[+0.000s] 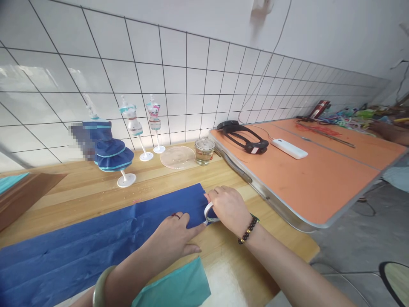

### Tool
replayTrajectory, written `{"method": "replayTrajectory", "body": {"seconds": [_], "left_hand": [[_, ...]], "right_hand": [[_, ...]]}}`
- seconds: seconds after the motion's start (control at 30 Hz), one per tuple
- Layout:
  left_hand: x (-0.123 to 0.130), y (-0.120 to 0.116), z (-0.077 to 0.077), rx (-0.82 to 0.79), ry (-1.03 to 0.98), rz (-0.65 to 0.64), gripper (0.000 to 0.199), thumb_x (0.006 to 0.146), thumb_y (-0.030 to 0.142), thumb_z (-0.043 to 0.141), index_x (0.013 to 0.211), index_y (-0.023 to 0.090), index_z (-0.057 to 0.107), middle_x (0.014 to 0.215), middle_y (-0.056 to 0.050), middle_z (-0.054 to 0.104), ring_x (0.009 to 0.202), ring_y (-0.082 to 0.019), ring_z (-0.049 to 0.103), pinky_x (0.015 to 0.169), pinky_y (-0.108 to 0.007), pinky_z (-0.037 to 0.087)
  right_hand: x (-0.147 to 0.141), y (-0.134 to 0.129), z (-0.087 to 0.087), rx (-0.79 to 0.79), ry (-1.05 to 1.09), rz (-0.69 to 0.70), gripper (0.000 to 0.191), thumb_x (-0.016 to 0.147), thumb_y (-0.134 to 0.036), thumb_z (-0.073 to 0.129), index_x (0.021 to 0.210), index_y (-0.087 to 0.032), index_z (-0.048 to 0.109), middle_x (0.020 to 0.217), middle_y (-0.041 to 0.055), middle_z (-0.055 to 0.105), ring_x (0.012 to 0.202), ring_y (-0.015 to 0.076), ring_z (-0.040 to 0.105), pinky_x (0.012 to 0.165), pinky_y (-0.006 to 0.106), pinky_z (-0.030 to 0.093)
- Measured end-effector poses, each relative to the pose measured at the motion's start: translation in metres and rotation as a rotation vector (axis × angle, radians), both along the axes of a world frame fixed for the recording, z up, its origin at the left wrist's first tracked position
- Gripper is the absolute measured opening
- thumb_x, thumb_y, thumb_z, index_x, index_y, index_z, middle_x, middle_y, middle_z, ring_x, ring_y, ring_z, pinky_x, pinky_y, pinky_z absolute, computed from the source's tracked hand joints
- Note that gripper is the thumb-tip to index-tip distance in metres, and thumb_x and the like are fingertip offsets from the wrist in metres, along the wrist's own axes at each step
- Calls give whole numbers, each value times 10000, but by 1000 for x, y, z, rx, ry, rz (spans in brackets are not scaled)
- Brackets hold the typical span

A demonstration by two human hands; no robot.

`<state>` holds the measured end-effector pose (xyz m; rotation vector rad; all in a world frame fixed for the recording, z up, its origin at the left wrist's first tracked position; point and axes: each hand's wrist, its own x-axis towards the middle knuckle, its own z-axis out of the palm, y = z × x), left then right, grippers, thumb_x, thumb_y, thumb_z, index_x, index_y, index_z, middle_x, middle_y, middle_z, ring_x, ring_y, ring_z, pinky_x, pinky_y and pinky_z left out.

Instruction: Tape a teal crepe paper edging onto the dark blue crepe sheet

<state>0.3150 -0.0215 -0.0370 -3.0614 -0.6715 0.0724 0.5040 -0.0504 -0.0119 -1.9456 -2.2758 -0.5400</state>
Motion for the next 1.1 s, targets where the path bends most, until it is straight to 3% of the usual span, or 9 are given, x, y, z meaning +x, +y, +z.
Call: {"method": "replayTrajectory", "body": {"seconds": [0.4, 0.77, 1.1], "left_hand": [[2, 3, 3, -24, 36, -19, 521, 797, 631, 431, 1250, 374, 442, 890, -67, 546, 827, -261, 564, 643, -330, 453], [3, 3, 8, -54, 54, -19, 555, 799, 625, 434, 1296, 385, 383, 897, -60, 551, 811, -242, 560, 664, -324, 445], [3, 4, 6, -65, 73, -5, 601, 798, 634, 430, 1324, 350, 363, 928, -76, 552, 845, -259, 557, 679, -345, 453]], "right_hand": [[6, -4, 8, -58, -37, -52, 282, 922, -174, 430, 705, -173, 609, 652, 44, 623, 652, 176, 563, 610, 287, 322], [22, -4, -3, -110, -25, -190, 296, 935, -207, 424, 720, -155, 619, 679, 67, 654, 667, 182, 589, 570, 276, 297], [31, -5, -7, -160, 43, -200, 233, 912, -186, 440, 803, -189, 646, 718, 38, 668, 667, 164, 604, 561, 270, 312]]}}
